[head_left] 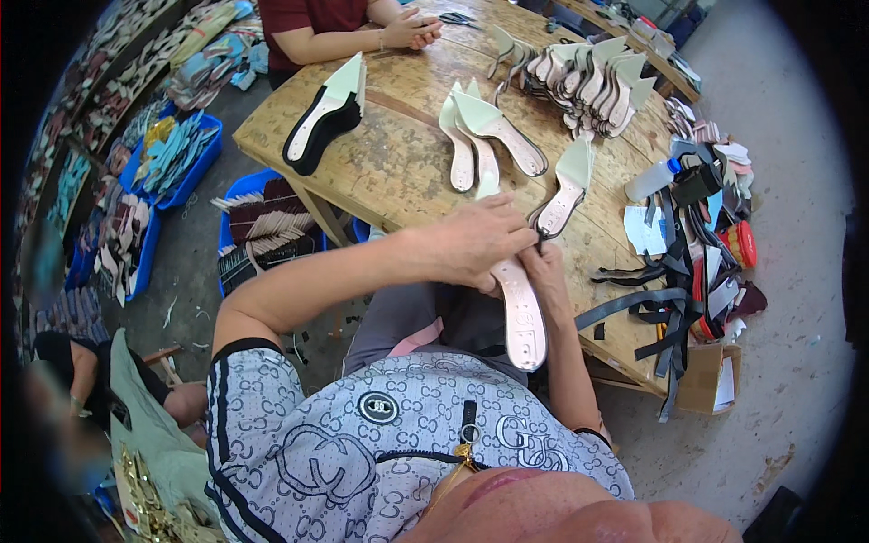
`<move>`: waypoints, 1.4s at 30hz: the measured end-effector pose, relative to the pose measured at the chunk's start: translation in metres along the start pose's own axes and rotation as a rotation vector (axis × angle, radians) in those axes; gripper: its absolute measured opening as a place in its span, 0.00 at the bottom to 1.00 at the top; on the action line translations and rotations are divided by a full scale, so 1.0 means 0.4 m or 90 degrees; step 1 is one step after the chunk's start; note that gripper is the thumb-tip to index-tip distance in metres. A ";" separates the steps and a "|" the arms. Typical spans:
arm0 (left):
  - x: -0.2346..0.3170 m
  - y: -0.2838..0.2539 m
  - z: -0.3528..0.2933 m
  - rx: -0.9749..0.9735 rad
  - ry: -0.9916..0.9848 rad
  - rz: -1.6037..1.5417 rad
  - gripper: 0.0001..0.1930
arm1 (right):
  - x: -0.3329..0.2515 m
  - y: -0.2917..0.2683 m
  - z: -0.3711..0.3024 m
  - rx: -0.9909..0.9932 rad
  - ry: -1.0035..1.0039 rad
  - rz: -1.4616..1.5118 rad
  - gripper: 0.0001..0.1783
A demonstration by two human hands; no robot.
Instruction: The person constructs shoe soles by wrapping tape around the edges of sole components, trimming the tape with snippers, pressing parts together by hand, and handling shoe pieces on the workbench.
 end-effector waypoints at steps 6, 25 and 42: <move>-0.075 -0.040 -0.163 -0.069 -0.128 0.060 0.29 | 0.000 -0.062 -0.026 -0.335 0.116 -0.155 0.17; 0.025 0.028 -0.147 -0.032 -0.508 -0.750 0.22 | -0.039 0.077 -0.093 0.107 0.001 0.259 0.12; -0.022 0.088 -0.083 -0.284 -0.376 -0.338 0.21 | 0.000 -0.011 -0.203 0.189 0.130 0.333 0.17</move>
Point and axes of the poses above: each hand's wrist, its own z-axis towards the middle knuckle, its own y-axis out of the palm, x = y × z, the point moved 5 cm from there along z, towards the middle knuckle, and after that the axes turned 12 degrees about -z, right-handed, at the moved point
